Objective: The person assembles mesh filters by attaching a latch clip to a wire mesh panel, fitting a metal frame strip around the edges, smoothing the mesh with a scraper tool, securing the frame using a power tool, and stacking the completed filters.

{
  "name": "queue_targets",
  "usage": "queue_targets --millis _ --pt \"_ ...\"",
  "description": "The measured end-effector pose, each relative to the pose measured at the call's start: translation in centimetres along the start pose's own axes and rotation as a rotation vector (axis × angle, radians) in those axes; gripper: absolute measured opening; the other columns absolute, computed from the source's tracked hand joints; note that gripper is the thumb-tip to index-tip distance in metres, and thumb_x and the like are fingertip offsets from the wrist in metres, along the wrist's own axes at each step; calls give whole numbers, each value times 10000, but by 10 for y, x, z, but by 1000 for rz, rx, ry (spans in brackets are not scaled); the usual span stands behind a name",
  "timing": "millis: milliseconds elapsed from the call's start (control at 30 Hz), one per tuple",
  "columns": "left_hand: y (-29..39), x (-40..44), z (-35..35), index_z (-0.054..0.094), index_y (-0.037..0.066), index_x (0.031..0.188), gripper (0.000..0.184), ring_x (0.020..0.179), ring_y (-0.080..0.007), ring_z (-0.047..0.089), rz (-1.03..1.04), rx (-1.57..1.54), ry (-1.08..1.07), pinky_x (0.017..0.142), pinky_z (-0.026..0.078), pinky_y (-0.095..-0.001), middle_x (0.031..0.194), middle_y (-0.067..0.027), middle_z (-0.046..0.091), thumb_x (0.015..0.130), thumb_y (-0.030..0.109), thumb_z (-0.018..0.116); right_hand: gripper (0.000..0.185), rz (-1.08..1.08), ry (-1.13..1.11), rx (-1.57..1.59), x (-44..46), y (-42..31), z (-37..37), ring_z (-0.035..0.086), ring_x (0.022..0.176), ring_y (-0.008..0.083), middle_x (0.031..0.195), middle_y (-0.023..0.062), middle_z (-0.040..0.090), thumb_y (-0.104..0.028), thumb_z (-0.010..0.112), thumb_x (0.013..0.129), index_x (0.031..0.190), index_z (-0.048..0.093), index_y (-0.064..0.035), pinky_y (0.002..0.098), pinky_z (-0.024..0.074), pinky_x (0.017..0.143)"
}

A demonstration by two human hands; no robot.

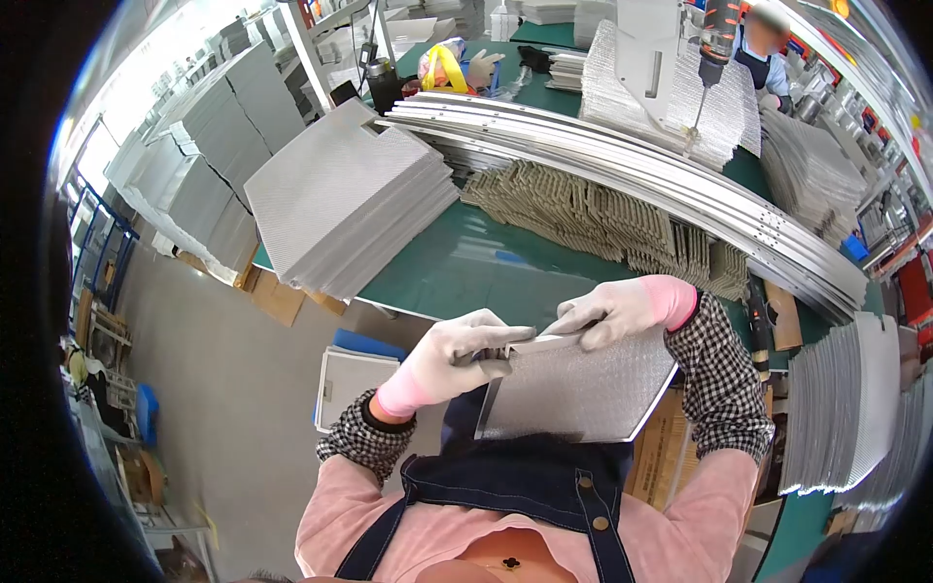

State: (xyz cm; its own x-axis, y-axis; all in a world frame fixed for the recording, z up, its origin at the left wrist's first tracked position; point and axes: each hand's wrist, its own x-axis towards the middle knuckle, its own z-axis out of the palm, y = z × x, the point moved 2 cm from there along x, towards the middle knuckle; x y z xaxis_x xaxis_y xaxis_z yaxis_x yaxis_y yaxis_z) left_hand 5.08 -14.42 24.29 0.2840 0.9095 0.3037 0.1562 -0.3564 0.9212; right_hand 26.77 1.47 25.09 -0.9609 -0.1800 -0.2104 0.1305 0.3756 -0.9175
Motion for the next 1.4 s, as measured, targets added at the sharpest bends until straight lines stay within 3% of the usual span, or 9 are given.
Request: queue_targets --millis 267,400,533,600,833,967,1033,1167,1400 --pt "-15 7 -12 693 8 1189 323 759 -105 581 -165 -57 -4 717 473 -240 824 -63 647 870 45 659 508 36 172 -177 8 -11 6 586 1089 300 1161 167 607 -368 491 1031 1447 481 -77 368 448 966" --pt "-31 5 -11 662 -15 1234 334 763 -75 539 -231 80 247 721 453 -234 872 -4 637 936 111 577 514 117 441 -300 17 -8 10 588 1109 346 1174 198 610 -395 487 1017 1410 509 -65 394 455 983" --pt "-39 7 -13 585 22 1338 434 733 -65 529 -247 -204 283 708 463 -230 850 -32 643 909 83 617 519 100 562 -460 21 8 11 630 1032 329 1109 193 629 -425 502 996 1372 544 -69 396 503 902" --pt "-31 12 -6 638 38 1269 399 682 -63 518 -155 215 422 665 456 -220 799 -35 631 871 44 666 512 114 605 -556 29 13 15 647 978 329 1052 188 646 -410 537 974 1357 553 -70 396 518 863" --pt "-52 23 -5 686 27 1105 277 615 -79 500 -83 382 477 602 448 -243 724 -26 603 829 15 697 480 480 683 -964 49 -8 26 683 749 295 839 130 691 -394 597 933 1310 582 -97 411 538 663" --pt "-54 21 -5 679 20 1086 254 623 -80 519 -64 405 474 606 454 -240 727 -32 611 833 20 699 504 425 716 -1030 48 -5 28 681 724 291 803 137 687 -402 604 926 1331 563 -105 418 536 656" --pt "-56 21 -9 672 8 1073 231 627 -78 533 -75 421 455 608 460 -238 734 -34 620 845 31 698 517 148 836 -1008 36 1 23 667 682 315 739 147 668 -349 683 870 1324 581 -123 399 537 634" --pt "-71 19 -12 666 -2 1050 195 626 -69 536 -68 386 507 607 463 -236 741 -31 630 861 36 694 574 428 717 -1045 9 19 18 648 604 302 639 115 626 -374 710 842 1340 563 -130 387 520 582" --pt "-77 27 1 661 -17 1024 162 636 -40 512 -44 355 538 595 444 -212 776 -21 651 888 66 696 627 280 776 -1290 31 -1 25 601 467 240 521 65 546 -470 580 920 1423 496 -104 365 487 472"
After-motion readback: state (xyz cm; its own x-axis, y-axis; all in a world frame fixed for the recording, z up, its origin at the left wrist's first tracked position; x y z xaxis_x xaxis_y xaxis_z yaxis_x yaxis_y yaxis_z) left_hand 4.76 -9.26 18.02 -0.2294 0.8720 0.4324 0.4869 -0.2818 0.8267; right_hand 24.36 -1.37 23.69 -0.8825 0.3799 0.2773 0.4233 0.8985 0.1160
